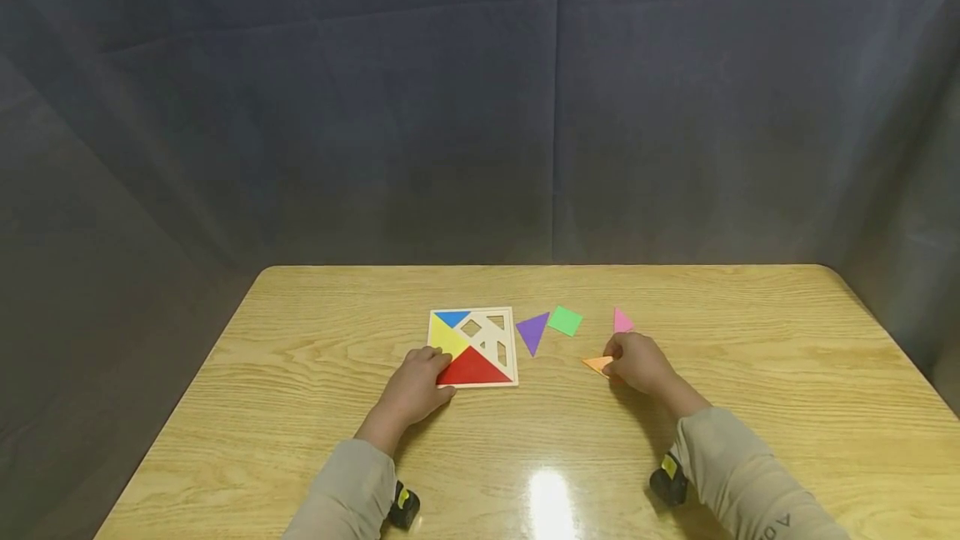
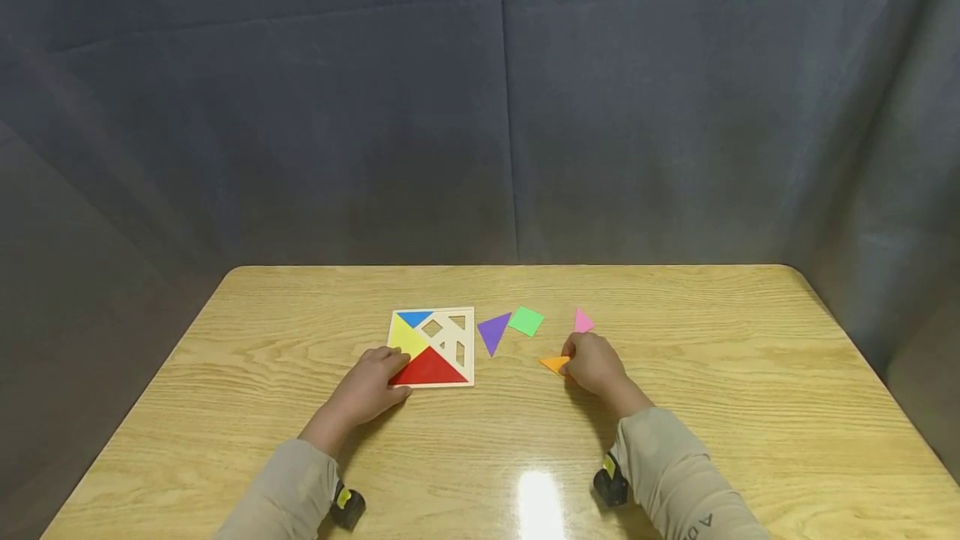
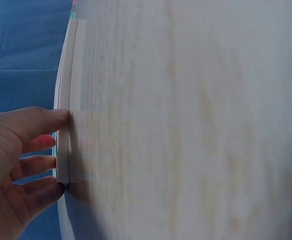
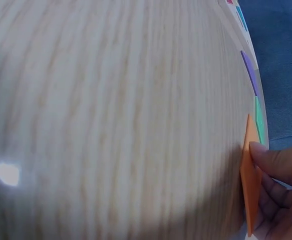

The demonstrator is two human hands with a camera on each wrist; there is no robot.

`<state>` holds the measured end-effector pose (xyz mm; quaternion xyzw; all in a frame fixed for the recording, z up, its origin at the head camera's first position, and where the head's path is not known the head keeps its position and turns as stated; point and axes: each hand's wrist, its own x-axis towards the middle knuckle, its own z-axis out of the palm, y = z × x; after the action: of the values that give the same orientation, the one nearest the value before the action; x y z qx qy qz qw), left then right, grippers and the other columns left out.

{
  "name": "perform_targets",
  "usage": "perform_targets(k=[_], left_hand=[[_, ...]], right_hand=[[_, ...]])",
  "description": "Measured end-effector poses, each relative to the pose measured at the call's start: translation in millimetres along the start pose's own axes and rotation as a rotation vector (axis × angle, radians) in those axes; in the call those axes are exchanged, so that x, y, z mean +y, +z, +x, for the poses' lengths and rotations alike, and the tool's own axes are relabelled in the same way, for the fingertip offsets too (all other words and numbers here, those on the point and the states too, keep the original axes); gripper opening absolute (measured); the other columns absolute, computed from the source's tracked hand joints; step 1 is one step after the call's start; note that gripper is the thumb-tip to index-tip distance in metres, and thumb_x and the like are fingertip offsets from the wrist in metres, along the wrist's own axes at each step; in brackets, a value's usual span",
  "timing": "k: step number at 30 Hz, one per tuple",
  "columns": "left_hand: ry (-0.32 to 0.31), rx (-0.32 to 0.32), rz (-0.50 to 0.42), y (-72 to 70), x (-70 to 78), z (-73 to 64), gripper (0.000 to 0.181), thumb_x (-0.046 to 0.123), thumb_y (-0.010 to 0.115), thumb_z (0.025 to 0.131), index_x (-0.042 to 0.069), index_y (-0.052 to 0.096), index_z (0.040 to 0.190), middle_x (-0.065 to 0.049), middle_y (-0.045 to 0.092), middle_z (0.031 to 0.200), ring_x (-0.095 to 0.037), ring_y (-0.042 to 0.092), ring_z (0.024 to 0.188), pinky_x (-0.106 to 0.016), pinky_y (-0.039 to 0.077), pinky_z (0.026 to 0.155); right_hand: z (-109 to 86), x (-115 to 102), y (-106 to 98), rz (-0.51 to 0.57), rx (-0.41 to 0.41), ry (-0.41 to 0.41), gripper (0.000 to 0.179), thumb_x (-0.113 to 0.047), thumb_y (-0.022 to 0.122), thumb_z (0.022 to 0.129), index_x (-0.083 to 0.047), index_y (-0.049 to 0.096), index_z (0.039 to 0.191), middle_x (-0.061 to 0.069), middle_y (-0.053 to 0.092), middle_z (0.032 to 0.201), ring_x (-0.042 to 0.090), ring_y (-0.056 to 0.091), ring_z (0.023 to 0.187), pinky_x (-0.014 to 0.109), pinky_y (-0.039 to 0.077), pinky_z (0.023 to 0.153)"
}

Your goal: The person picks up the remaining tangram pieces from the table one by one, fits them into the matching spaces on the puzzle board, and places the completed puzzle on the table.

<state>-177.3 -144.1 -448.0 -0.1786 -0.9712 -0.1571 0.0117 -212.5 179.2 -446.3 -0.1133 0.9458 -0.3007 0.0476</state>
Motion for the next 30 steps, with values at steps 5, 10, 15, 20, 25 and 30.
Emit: perform_targets(k=[5, 10, 15, 20, 25, 30], left_hand=[[0.002, 0.005, 0.002, 1.3, -1.1, 0.6, 0.041, 0.021, 0.065, 0.074, 0.001, 0.056, 0.11, -0.016, 0.05, 0.112, -0.032, 0.042, 0.106, -0.039, 0.037, 0.087], [0.006, 0.011, -0.001, 2.2, -1.7, 0.7, 0.042, 0.021, 0.065, 0.074, 0.001, 0.056, 0.109, -0.016, 0.051, 0.112, -0.032, 0.042, 0.106, -0.038, 0.037, 0.087], [0.001, 0.013, -0.008, 2.3, -1.3, 0.6, 0.042, 0.02, 0.066, 0.073, 0.0, 0.056, 0.109, -0.016, 0.051, 0.112, -0.031, 0.042, 0.106, -0.038, 0.037, 0.088], [-0.002, 0.011, -0.013, 2.1, -1.7, 0.7, 0.042, 0.02, 0.065, 0.073, 0.0, 0.056, 0.109, -0.016, 0.051, 0.113, -0.031, 0.042, 0.106, -0.038, 0.037, 0.088], [-0.003, 0.01, -0.014, 2.6, -2.6, 0.6, 0.042, 0.02, 0.065, 0.073, 0.0, 0.056, 0.11, -0.017, 0.05, 0.113, -0.031, 0.042, 0.107, -0.038, 0.037, 0.088], [-0.003, 0.01, -0.02, 3.9, -3.3, 1.1, 0.043, 0.02, 0.065, 0.073, 0.0, 0.056, 0.11, -0.016, 0.05, 0.113, -0.031, 0.042, 0.107, -0.038, 0.037, 0.088]], right_hand=[[0.5, 0, -3, -0.01, -0.022, 0.016, 0.008, 0.0, 0.064, 0.069, 0.001, 0.058, 0.074, 0.006, 0.055, 0.072, 0.02, 0.049, 0.068, 0.035, 0.043, 0.062], [0.3, -2, -4, 0.002, -0.04, 0.069, 0.005, 0.001, 0.063, 0.071, 0.0, 0.058, 0.072, 0.005, 0.056, 0.074, 0.02, 0.048, 0.07, 0.036, 0.042, 0.065], [-0.4, -2, -3, 0.049, -0.03, 0.097, 0.004, 0.002, 0.063, 0.071, 0.001, 0.059, 0.071, 0.005, 0.056, 0.073, 0.02, 0.048, 0.07, 0.036, 0.043, 0.065], [-1.0, -4, -3, 0.1, -0.017, 0.114, 0.004, 0.001, 0.063, 0.072, 0.003, 0.06, 0.071, 0.005, 0.057, 0.072, 0.02, 0.049, 0.07, 0.034, 0.043, 0.065], [-1.0, -8, -1, 0.189, -0.034, 0.154, 0.003, 0.002, 0.061, 0.074, 0.005, 0.06, 0.075, 0.005, 0.056, 0.069, 0.015, 0.047, 0.06, 0.026, 0.042, 0.053], [-0.3, -11, 5, 0.283, -0.036, 0.193, 0.003, 0.003, 0.059, 0.076, 0.006, 0.058, 0.077, 0.005, 0.054, 0.069, 0.012, 0.045, 0.054, 0.023, 0.041, 0.048]])
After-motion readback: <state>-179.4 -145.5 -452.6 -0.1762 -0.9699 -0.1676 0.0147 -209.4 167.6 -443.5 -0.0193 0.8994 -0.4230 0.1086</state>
